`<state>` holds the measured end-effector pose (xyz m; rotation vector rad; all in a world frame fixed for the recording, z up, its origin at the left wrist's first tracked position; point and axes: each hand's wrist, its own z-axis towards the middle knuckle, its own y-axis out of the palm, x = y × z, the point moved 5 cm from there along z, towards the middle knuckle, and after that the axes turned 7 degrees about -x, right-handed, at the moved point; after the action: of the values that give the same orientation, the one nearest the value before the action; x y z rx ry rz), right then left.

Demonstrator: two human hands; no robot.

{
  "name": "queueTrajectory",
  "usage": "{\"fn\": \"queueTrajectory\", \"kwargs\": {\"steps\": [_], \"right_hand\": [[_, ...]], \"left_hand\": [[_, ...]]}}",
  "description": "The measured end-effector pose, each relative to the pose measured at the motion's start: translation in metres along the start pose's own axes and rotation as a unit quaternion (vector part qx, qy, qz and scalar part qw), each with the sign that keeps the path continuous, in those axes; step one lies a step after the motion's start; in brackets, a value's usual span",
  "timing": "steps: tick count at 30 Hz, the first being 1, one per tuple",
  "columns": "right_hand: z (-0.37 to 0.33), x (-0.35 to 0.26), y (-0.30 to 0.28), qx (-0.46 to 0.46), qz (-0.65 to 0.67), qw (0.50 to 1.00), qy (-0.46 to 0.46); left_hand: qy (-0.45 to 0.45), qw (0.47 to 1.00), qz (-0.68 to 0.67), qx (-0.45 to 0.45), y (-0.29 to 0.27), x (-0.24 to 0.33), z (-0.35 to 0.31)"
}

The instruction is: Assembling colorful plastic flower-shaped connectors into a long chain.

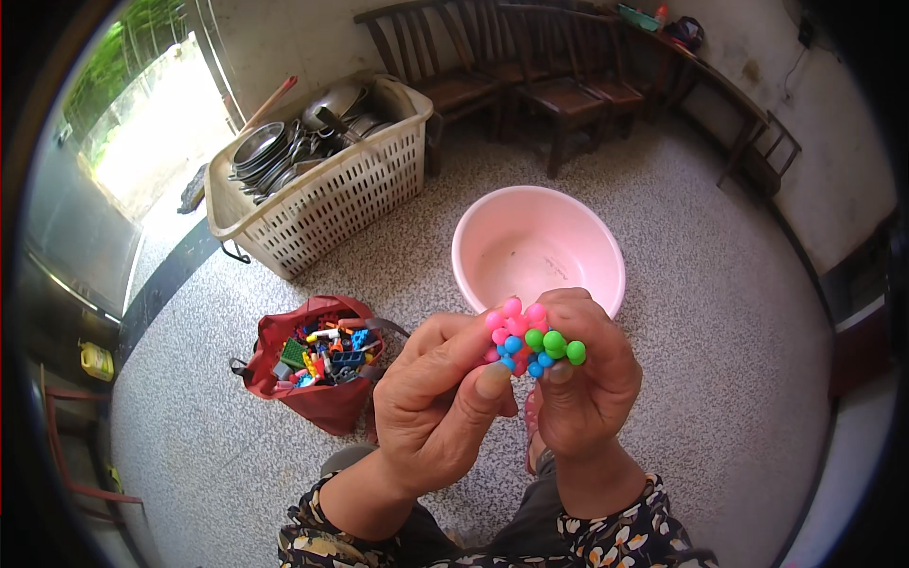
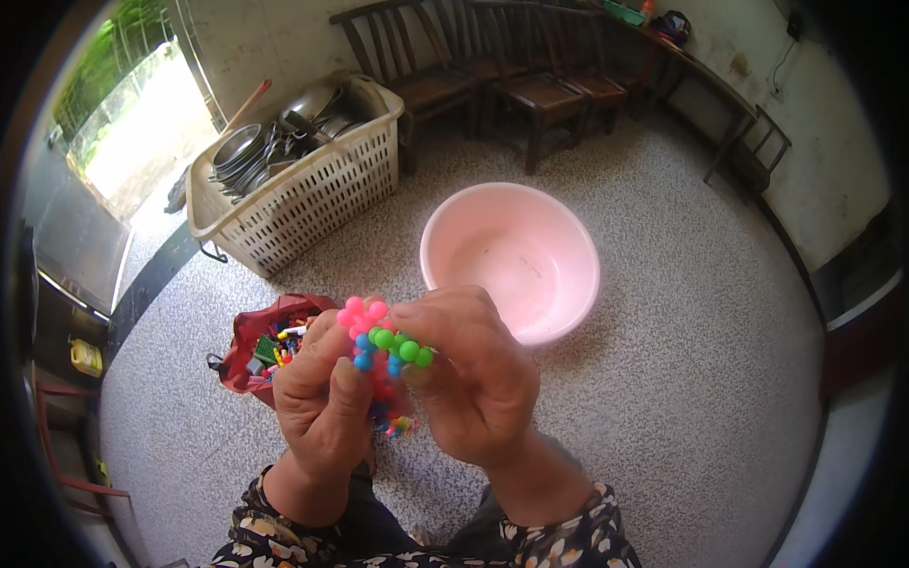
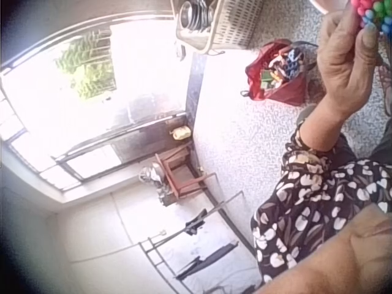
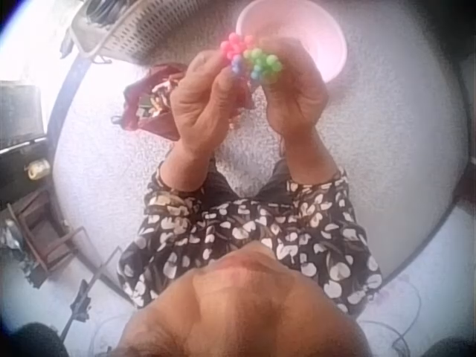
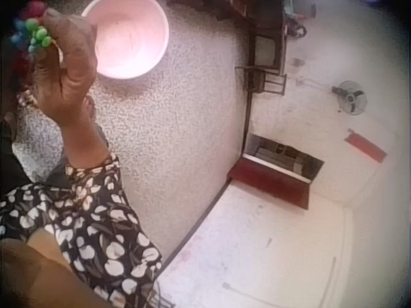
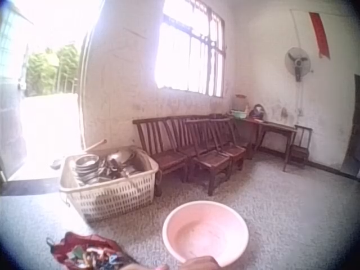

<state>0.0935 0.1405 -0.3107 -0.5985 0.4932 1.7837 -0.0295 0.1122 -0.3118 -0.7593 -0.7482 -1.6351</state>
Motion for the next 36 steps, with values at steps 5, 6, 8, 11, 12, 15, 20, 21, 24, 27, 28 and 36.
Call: {"fn": "queueTrajectory", "kwargs": {"steps": [5,6,8,11,12,15,20,21,24,27,28,36], "right_hand": [[0.0,-0.004,-0.003,-0.011,0.032,0.999,0.006],[-0.001,-0.002,-0.001,-0.01,0.036,0.999,0.006],[-0.003,0.002,0.002,-0.005,0.076,0.997,0.004],[-0.006,0.003,0.003,0.025,0.123,0.992,0.03],[-0.006,0.001,0.001,0.025,0.121,0.992,0.029],[-0.008,0.001,0.0,0.015,0.154,0.985,0.079],[-0.009,0.002,0.001,0.022,0.173,0.976,0.13],[-0.009,0.003,0.001,0.022,0.173,0.976,0.13],[-0.008,0.002,0.001,0.03,0.159,0.98,0.116],[-0.009,0.002,0.001,0.021,0.18,0.975,0.126],[-0.01,0.003,0.001,0.012,0.191,0.972,0.136],[-0.01,0.005,0.003,0.005,0.168,0.98,0.108]], "left_hand": [[-0.006,0.999,-0.035,0.009,0.004,-0.002,0.002],[-0.008,0.999,-0.039,0.011,0.003,-0.003,0.0],[-0.017,0.999,-0.043,0.018,0.0,-0.005,-0.004],[-0.015,0.998,-0.047,0.03,-0.001,-0.005,-0.004],[-0.004,0.998,-0.042,0.036,-0.001,-0.003,-0.003],[-0.046,0.998,-0.023,0.048,0.0,-0.003,-0.005],[-0.018,0.999,0.004,0.037,-0.005,-0.006,-0.003],[0.01,0.999,0.035,0.031,-0.005,-0.004,-0.002],[0.011,1.0,-0.005,0.018,-0.006,-0.003,-0.001],[0.003,0.999,-0.009,0.034,-0.005,-0.001,0.0],[0.003,0.999,-0.008,0.034,-0.005,-0.002,0.0],[0.001,0.999,-0.035,0.019,-0.006,-0.003,-0.001]]}}
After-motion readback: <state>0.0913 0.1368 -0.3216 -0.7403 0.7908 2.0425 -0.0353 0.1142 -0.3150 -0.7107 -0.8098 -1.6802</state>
